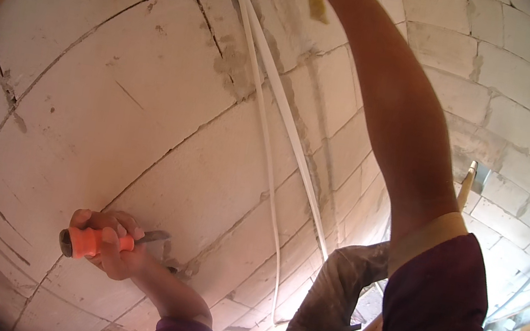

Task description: The person stands on a wooden ladder and uses a hammer to drive nails into a white plastic conduit attached to a white brick wall. They hold the conduit in place with one hand while hammering with the other, securing the conduit to the wall surface.

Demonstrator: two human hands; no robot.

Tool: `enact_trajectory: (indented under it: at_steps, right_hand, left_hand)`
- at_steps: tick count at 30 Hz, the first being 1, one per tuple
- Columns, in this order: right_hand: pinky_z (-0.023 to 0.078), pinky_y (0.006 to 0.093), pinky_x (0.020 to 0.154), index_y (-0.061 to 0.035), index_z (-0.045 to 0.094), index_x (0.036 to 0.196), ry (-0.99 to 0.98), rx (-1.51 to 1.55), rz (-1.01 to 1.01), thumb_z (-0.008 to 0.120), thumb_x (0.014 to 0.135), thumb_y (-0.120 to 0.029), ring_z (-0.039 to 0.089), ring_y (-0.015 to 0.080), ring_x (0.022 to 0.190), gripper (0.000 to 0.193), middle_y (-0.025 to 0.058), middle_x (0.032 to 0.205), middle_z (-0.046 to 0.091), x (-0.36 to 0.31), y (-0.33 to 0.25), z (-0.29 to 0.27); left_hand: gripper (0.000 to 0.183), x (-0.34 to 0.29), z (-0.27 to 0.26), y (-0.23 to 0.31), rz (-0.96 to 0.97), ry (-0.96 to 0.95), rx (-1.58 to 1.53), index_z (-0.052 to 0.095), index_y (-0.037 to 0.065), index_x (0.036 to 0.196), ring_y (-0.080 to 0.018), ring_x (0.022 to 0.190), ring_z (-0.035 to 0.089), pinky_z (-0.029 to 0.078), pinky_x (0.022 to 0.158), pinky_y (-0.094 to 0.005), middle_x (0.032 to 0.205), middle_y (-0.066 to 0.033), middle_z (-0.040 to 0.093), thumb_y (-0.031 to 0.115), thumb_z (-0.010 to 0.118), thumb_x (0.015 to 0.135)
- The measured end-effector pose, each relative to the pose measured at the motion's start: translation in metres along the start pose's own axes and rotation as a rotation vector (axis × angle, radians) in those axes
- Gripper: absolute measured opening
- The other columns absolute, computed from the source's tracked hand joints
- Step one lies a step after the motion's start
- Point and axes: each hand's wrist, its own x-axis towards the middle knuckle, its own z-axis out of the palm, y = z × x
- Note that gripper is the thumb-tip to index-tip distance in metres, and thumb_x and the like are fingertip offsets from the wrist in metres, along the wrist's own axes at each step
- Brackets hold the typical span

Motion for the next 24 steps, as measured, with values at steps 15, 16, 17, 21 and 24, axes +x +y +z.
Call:
enact_trajectory:
  at_steps: [15,16,17,21,24]
  right_hand:
    - [0.051,0.0483,0.093,0.0015,0.068,0.105,-0.434,-0.100,0.182,0.053,0.093,-0.020,0.065,0.0372,0.110,0.029,0.0263,0.120,0.063,-0.082,0.034,0.009]
    - [0.053,0.0436,0.071,0.0052,0.065,0.104,-0.474,-0.228,-0.042,0.051,0.093,-0.012,0.068,0.0342,0.095,0.025,0.0238,0.102,0.063,-0.081,0.041,-0.004]
    - [0.054,0.0431,0.065,0.0057,0.065,0.102,-0.482,-0.282,-0.128,0.050,0.093,-0.010,0.069,0.0335,0.090,0.023,0.0232,0.097,0.064,-0.078,0.044,-0.011]
    - [0.053,0.0507,0.086,0.0006,0.066,0.098,-0.423,-0.340,-0.128,0.053,0.092,-0.017,0.068,0.0355,0.098,0.023,0.0258,0.102,0.068,-0.052,0.048,-0.022]
    - [0.053,0.0528,0.086,0.0000,0.063,0.100,-0.421,-0.407,-0.082,0.054,0.088,-0.016,0.068,0.0348,0.100,0.022,0.0271,0.100,0.067,-0.050,0.056,-0.003]
  left_hand:
    - [0.038,0.005,-0.010,-0.001,-0.022,-0.010,0.076,0.051,-0.004,0.126,-0.0139,0.045,0.042,0.040,0.041,-0.0258,0.066,-0.0040,0.043,0.001,0.053,0.089]
    - [0.037,0.005,-0.006,-0.001,-0.035,0.006,0.075,0.050,-0.004,0.126,-0.0143,0.045,0.042,0.040,0.042,-0.0259,0.066,-0.0040,0.043,0.001,0.054,0.089]
    - [0.037,0.005,-0.003,0.002,-0.048,0.021,0.077,0.050,-0.005,0.125,-0.0146,0.045,0.042,0.040,0.042,-0.0259,0.065,-0.0040,0.043,0.001,0.054,0.089]
    - [0.039,0.002,0.011,0.002,-0.084,0.090,0.070,0.051,-0.007,0.120,-0.0138,0.041,0.041,0.042,0.040,-0.0260,0.062,-0.0044,0.046,-0.001,0.051,0.082]
    - [0.038,0.002,0.012,-0.001,-0.091,0.066,0.057,0.050,-0.007,0.120,-0.0145,0.041,0.041,0.041,0.039,-0.0264,0.061,-0.0044,0.045,-0.001,0.051,0.082]
